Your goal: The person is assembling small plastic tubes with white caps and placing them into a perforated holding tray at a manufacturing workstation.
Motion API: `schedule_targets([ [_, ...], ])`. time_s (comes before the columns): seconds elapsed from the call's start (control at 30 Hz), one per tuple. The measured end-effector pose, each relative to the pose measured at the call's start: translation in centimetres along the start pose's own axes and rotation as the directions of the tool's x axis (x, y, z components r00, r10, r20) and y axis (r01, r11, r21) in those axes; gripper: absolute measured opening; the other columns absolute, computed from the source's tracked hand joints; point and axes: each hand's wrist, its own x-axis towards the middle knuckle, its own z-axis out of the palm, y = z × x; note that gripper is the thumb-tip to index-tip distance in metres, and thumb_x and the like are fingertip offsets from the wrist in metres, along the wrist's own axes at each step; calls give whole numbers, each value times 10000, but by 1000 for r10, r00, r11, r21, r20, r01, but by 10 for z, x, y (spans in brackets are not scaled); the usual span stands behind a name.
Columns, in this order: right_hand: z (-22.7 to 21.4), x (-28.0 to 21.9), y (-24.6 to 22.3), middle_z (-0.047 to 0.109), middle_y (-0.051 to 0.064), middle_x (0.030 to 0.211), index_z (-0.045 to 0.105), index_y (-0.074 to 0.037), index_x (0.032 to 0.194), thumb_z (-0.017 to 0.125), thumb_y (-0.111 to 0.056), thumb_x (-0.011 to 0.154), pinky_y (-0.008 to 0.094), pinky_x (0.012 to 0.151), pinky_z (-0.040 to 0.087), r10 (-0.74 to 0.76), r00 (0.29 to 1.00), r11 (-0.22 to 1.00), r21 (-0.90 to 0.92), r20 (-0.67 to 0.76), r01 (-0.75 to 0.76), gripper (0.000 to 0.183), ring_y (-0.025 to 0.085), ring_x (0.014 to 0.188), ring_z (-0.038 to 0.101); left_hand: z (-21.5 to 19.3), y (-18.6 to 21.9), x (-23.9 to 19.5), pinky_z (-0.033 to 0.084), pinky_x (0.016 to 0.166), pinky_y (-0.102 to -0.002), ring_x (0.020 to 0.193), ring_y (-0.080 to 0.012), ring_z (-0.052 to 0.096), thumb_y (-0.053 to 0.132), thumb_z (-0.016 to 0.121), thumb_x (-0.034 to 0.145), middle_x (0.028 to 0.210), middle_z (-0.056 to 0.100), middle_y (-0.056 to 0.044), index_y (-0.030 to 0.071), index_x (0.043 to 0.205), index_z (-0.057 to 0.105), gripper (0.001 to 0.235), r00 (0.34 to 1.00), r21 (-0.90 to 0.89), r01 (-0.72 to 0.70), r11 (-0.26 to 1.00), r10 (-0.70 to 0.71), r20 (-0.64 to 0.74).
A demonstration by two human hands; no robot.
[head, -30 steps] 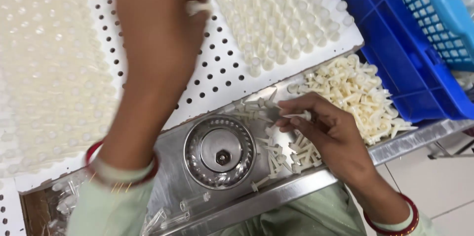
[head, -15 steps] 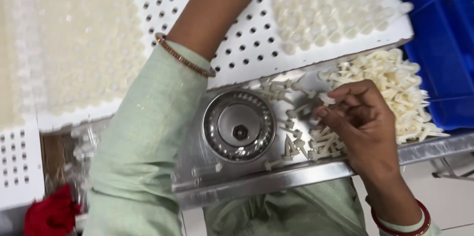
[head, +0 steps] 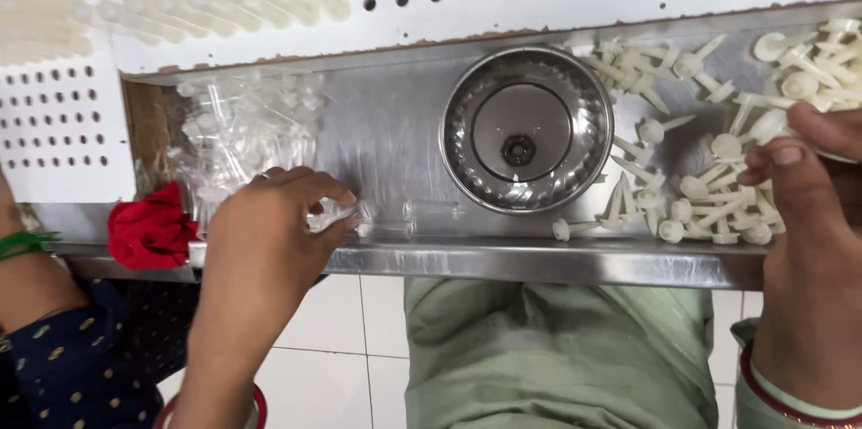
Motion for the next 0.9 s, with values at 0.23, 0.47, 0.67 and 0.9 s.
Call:
schedule_targets([
  [0.23,-2,-3,3,568,83,1177,597,50,1274,587,78,1188,282,917,565,-67,998,993,-98,7,68,91,140,995,627,6,2,11,563,796,-346,876,-241,728,12,826,728,927,764,-71,58,898,765,187,989,-162,-130,978,116,-93],
  [0.47,7,12,-26,622,109,1106,639,68,1122,677,132,1088,227,793,601,-211,977,966,-150,3,209,81,135,906,679,13,87,49,599,727,-260,886,-160,762,-19,761,801,1048,723,-38,83,997,758,221,946,-486,-292,824,322,-22],
  [0.67,4,17,-28,668,149,1081,671,88,1054,714,153,925,253,868,614,-200,980,979,-44,-2,200,151,172,977,698,59,115,61,568,723,-374,864,-280,709,9,815,797,952,729,-70,65,983,751,204,848,-209,-529,822,523,-87],
  [0.9,-2,12,-16,700,184,1046,674,79,1005,725,181,883,262,761,638,-246,965,968,74,90,240,167,184,864,718,53,105,50,542,670,-362,812,-254,704,73,852,793,907,744,-71,55,934,755,172,902,-118,-418,901,395,-175],
])
